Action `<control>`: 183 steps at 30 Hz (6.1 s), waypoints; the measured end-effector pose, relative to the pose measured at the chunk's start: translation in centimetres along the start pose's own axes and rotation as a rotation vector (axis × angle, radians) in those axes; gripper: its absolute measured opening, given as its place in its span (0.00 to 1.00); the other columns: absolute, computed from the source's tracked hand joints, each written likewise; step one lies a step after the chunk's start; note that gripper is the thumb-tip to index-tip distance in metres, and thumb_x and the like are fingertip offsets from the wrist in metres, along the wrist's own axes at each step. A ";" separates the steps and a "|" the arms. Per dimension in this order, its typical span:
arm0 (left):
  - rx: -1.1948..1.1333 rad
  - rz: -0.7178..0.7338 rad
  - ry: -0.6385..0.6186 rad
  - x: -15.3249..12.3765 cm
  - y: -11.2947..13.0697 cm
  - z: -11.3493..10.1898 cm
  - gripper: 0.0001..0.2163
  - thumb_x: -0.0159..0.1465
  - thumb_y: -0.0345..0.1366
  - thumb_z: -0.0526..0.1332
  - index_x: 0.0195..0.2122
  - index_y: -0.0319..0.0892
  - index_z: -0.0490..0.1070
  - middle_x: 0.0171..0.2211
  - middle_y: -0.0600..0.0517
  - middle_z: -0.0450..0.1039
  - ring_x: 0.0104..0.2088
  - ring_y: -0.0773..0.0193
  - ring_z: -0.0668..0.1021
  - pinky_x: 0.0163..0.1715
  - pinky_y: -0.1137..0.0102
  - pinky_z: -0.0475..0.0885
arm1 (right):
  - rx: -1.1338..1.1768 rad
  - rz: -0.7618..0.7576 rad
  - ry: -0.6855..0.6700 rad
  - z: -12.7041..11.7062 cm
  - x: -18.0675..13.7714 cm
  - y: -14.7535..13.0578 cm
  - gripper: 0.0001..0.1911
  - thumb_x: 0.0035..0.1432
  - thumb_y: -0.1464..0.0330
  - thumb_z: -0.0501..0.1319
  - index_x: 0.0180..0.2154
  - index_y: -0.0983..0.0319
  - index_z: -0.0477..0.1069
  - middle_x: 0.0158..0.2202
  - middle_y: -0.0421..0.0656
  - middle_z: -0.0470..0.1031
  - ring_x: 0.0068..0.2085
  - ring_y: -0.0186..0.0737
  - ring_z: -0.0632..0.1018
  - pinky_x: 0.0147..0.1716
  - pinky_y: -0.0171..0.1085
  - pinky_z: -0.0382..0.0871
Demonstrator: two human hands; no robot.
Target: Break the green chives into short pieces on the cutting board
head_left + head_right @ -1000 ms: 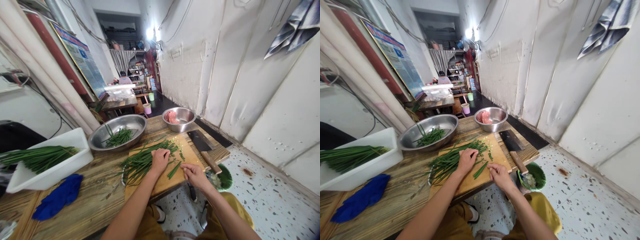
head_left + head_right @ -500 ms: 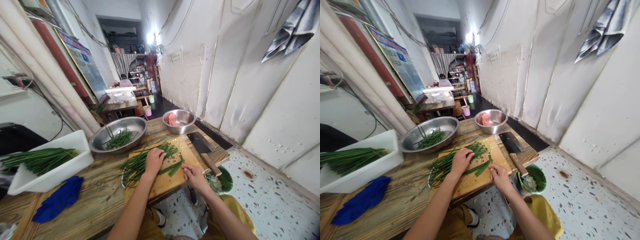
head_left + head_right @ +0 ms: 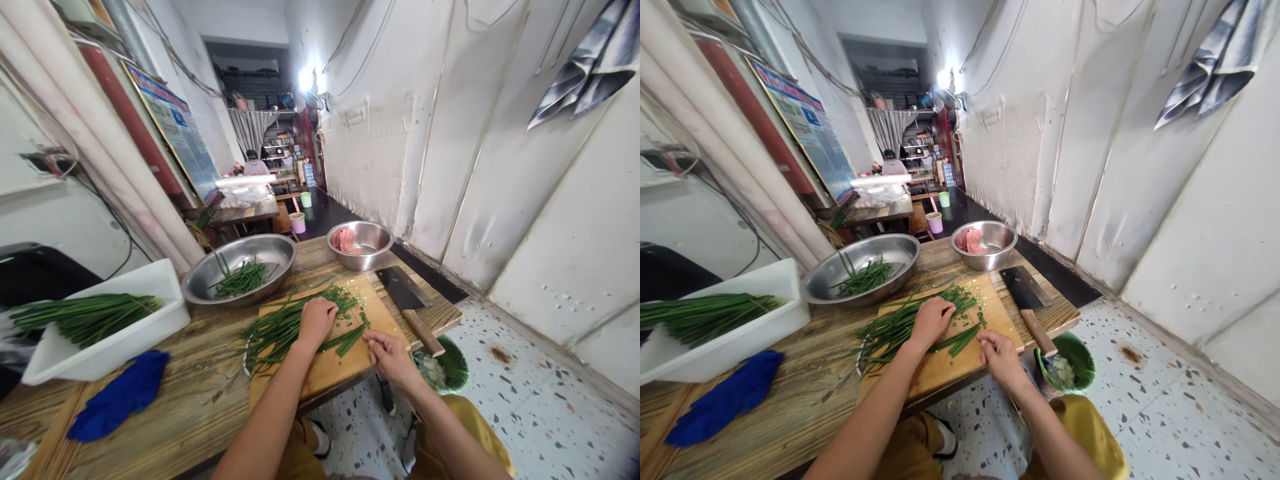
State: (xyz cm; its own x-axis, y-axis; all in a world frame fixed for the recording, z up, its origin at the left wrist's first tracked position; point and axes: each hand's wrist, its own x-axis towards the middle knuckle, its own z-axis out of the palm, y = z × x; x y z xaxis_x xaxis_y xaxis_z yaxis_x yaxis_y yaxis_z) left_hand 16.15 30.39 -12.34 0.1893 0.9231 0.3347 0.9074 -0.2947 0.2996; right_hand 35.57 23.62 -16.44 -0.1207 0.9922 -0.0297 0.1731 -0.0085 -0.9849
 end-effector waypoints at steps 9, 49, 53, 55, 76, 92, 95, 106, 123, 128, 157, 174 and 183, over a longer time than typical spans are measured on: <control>0.163 0.089 0.034 -0.8 0.7 0.6 0.11 0.65 0.34 0.52 0.35 0.42 0.75 0.34 0.47 0.72 0.39 0.57 0.70 0.39 0.65 0.61 | -0.009 -0.043 -0.026 -0.2 0.2 0.4 0.20 0.55 0.60 0.52 0.41 0.66 0.73 0.16 0.34 0.62 0.17 0.30 0.59 0.18 0.32 0.52; -0.227 -0.154 0.076 -0.4 0.8 1.0 0.08 0.63 0.32 0.54 0.34 0.45 0.72 0.37 0.53 0.76 0.41 0.60 0.74 0.43 0.62 0.56 | -0.021 -0.041 -0.055 -0.3 -0.2 0.0 0.25 0.54 0.58 0.53 0.44 0.70 0.72 0.15 0.34 0.61 0.17 0.30 0.59 0.19 0.32 0.53; -0.236 -0.180 0.059 -0.3 0.7 1.0 0.08 0.63 0.32 0.53 0.35 0.44 0.72 0.35 0.53 0.77 0.41 0.60 0.74 0.43 0.62 0.56 | -0.029 -0.051 -0.058 -0.3 -0.2 0.1 0.25 0.55 0.58 0.52 0.44 0.70 0.72 0.15 0.34 0.61 0.17 0.30 0.59 0.19 0.32 0.53; -0.246 -0.177 0.049 -0.3 0.7 1.0 0.09 0.64 0.33 0.52 0.35 0.44 0.72 0.35 0.53 0.77 0.40 0.60 0.74 0.44 0.62 0.56 | -0.030 -0.060 -0.056 -0.3 -0.2 0.1 0.24 0.55 0.59 0.52 0.44 0.70 0.72 0.15 0.34 0.61 0.18 0.30 0.60 0.20 0.32 0.54; -0.284 -0.109 0.064 -0.4 0.5 1.1 0.06 0.62 0.34 0.58 0.37 0.45 0.74 0.37 0.53 0.77 0.40 0.61 0.74 0.44 0.63 0.58 | -0.029 -0.077 -0.055 -0.3 0.2 1.0 0.22 0.56 0.60 0.52 0.44 0.69 0.73 0.16 0.35 0.62 0.19 0.30 0.61 0.22 0.32 0.55; -0.292 -0.136 0.072 -0.4 0.6 0.8 0.07 0.62 0.34 0.57 0.34 0.44 0.75 0.38 0.52 0.78 0.40 0.61 0.75 0.47 0.63 0.59 | -0.042 -0.089 -0.056 -0.2 0.1 0.9 0.20 0.56 0.61 0.53 0.42 0.68 0.74 0.15 0.34 0.62 0.19 0.30 0.61 0.21 0.32 0.55; -0.288 -0.137 0.071 -0.4 0.6 0.7 0.07 0.61 0.33 0.57 0.34 0.44 0.76 0.37 0.52 0.78 0.40 0.61 0.75 0.46 0.63 0.58 | -0.037 -0.096 -0.056 -0.2 0.1 0.9 0.20 0.56 0.61 0.53 0.42 0.68 0.74 0.15 0.34 0.61 0.19 0.30 0.60 0.21 0.32 0.55; -0.278 -0.146 0.064 -0.3 0.5 0.9 0.08 0.62 0.34 0.57 0.34 0.44 0.76 0.35 0.53 0.78 0.39 0.61 0.75 0.45 0.63 0.58 | -0.024 -0.080 -0.057 -0.1 0.3 1.0 0.21 0.55 0.60 0.54 0.42 0.67 0.74 0.15 0.34 0.62 0.19 0.30 0.61 0.21 0.32 0.56; -0.259 -0.072 0.033 -0.6 0.6 0.7 0.08 0.62 0.33 0.56 0.32 0.45 0.76 0.34 0.53 0.78 0.38 0.62 0.74 0.43 0.64 0.58 | -0.066 -0.088 -0.045 -0.2 0.0 0.2 0.20 0.55 0.61 0.53 0.41 0.68 0.74 0.15 0.34 0.61 0.20 0.31 0.62 0.23 0.33 0.57; -0.268 -0.031 0.043 -0.6 0.6 0.4 0.09 0.62 0.34 0.56 0.31 0.45 0.76 0.34 0.53 0.78 0.38 0.62 0.74 0.44 0.64 0.58 | -0.056 -0.113 -0.030 -0.1 0.0 0.6 0.21 0.57 0.61 0.53 0.43 0.68 0.74 0.16 0.35 0.62 0.20 0.31 0.62 0.23 0.33 0.58; -0.019 -0.043 0.018 -0.9 1.3 0.1 0.07 0.62 0.37 0.59 0.37 0.47 0.77 0.37 0.51 0.76 0.42 0.58 0.72 0.41 0.62 0.56 | 0.054 -0.041 0.044 0.6 -0.1 0.5 0.23 0.53 0.56 0.52 0.41 0.67 0.71 0.15 0.34 0.60 0.16 0.31 0.58 0.18 0.33 0.50; -0.437 -0.103 0.038 -0.2 0.5 1.2 0.11 0.61 0.34 0.56 0.39 0.41 0.77 0.42 0.49 0.78 0.43 0.63 0.78 0.48 0.68 0.68 | 0.000 -0.069 0.017 0.3 -0.3 0.5 0.20 0.55 0.61 0.52 0.41 0.67 0.73 0.16 0.35 0.62 0.17 0.29 0.59 0.17 0.32 0.51; -0.406 -0.123 -0.006 -0.4 0.4 1.4 0.13 0.62 0.34 0.54 0.42 0.43 0.77 0.45 0.51 0.76 0.48 0.60 0.76 0.52 0.65 0.66 | 0.004 -0.056 0.018 0.3 -0.3 -0.1 0.21 0.55 0.60 0.53 0.41 0.67 0.73 0.16 0.35 0.62 0.17 0.30 0.59 0.18 0.32 0.52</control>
State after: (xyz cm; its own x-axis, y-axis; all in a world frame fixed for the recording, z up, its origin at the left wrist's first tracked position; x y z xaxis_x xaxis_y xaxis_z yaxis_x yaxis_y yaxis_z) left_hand 16.97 30.27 -13.58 0.0922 0.9587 0.2692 0.7023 -0.2542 0.6649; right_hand 35.31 23.28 -16.39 -0.1128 0.9932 0.0286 0.1626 0.0469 -0.9856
